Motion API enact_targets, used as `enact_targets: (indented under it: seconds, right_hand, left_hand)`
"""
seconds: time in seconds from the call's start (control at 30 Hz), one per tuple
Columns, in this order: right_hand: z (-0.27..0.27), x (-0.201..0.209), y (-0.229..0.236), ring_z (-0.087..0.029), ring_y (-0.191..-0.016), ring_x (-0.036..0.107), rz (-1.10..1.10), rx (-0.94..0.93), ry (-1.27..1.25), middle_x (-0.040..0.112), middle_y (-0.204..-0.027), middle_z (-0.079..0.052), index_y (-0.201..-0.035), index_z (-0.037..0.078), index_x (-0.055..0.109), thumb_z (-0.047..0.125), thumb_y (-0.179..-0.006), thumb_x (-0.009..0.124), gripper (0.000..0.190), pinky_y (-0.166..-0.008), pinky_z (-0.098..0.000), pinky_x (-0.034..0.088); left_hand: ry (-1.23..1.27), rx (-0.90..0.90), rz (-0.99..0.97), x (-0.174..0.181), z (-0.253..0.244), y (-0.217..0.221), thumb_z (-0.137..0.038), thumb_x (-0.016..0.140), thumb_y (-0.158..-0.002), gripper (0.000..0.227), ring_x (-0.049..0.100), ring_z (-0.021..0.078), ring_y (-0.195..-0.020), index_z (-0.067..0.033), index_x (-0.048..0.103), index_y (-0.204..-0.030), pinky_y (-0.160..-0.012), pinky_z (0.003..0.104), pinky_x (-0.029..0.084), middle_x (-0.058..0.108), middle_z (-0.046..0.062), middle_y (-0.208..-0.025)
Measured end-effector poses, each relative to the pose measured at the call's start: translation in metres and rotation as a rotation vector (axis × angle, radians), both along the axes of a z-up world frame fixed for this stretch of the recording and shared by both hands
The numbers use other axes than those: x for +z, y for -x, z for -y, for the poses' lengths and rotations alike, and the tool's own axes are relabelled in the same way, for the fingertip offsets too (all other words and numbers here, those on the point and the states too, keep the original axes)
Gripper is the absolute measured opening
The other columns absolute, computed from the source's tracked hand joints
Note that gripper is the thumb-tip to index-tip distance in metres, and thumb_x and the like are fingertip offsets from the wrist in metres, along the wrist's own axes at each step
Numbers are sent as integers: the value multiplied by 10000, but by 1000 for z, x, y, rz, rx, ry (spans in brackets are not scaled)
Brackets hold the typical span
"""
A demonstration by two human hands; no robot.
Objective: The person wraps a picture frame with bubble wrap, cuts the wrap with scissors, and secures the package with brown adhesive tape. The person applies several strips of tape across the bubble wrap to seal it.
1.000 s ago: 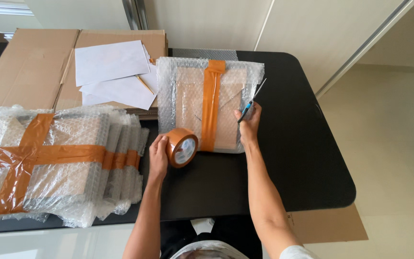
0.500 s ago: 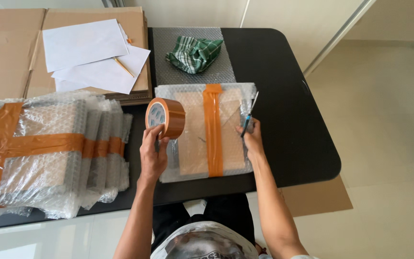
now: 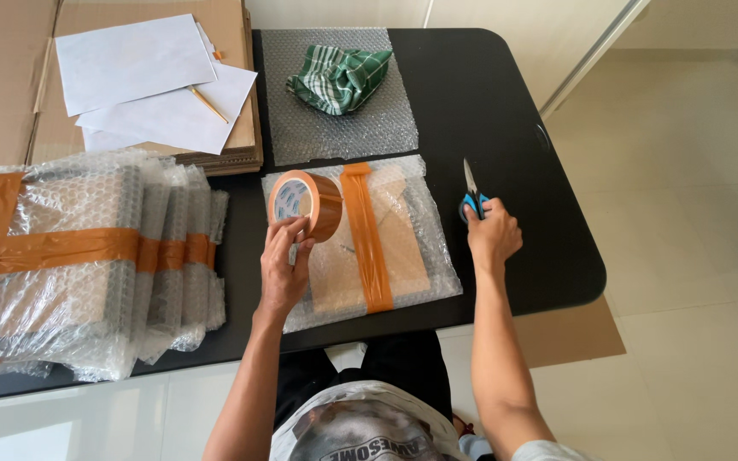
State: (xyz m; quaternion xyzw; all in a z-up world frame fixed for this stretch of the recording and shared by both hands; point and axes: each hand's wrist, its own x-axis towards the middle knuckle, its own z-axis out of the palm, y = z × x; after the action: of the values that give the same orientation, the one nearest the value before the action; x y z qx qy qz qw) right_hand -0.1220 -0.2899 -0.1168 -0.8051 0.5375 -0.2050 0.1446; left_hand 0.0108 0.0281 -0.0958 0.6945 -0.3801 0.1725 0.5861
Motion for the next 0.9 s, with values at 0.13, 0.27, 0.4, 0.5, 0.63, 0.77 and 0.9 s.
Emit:
enact_targets:
  seconds: [0.13, 0.27, 0.4, 0.5, 0.63, 0.77, 0.9]
  right_hand:
    - [38, -31, -1, -361, -848, 680, -330, 36, -26, 707, -913, -51, -973, 260, 726, 477, -793, 687, 284, -725, -471, 541]
    - [60, -42, -8, -398, -779, 688, -330, 131, -51, 678, -816, -129, -868, 124, 748, 413, -914, 566, 345, -678, -497, 556]
    - [-30, 48, -1, -408, -960, 641, -196, 277, -89, 656, -1087, -117, -1228, 145, 625, 343, -939, 545, 360, -820, -547, 514]
    - [-83, 53, -12, -365, -941, 649, 549, 783, -424, 650, -1046, -239, -1233, 19, 577, 218, -820, 749, 489, -705, -442, 565]
    - [-91, 49, -25, -102, -889, 537, 891, 763, -711, 584, -1019, -32, -1239, 53, 551, 141, -845, 713, 435, -677, -237, 548]
    - [-57, 50, -23, -135, -863, 538, 796, 676, -413, 617, -930, -75, -1135, 64, 609, 216, -876, 710, 317, -670, -298, 551]
    - [15, 6, -30, -213, -775, 602, 644, 619, -131, 641, -893, -137, -1081, 60, 631, 247, -869, 731, 300, -579, -310, 540]
  left_hand:
    - [-40, -30, 43, 14, 6, 4, -32, 650, -865, 230, 591, 308, -1063, -2, 649, -1093, -828, 392, 532, 661, 99, -888]
    - [-47, -95, 1, 21, 17, 6, -28, 638, -872, 207, 589, 324, -1076, -3, 650, -1077, -899, 419, 497, 667, 103, -879]
    - [38, -176, -155, 4, 44, 1, -15, 609, -889, 233, 592, 391, -1051, 13, 611, -1121, -847, 469, 496, 643, 201, -1069]
    - [145, -305, -304, -20, 82, 4, -92, 595, -923, 262, 612, 316, -1020, -17, 575, -1174, -835, 436, 493, 630, 197, -1131]
    - [80, -412, -356, -4, 115, 8, -139, 642, -904, 286, 618, 206, -976, -101, 580, -1181, -886, 389, 469, 677, 91, -1011]
    - [-121, -278, -144, -13, 130, -31, -123, 756, -760, 467, 565, 356, -1108, -88, 564, -1184, -973, 505, 422, 635, 127, -1109]
    - [-588, -1, 4, -6, 127, -65, -227, 744, -787, 627, 399, 335, -1286, -91, 460, -1330, -1066, 591, 297, 501, 103, -1286]
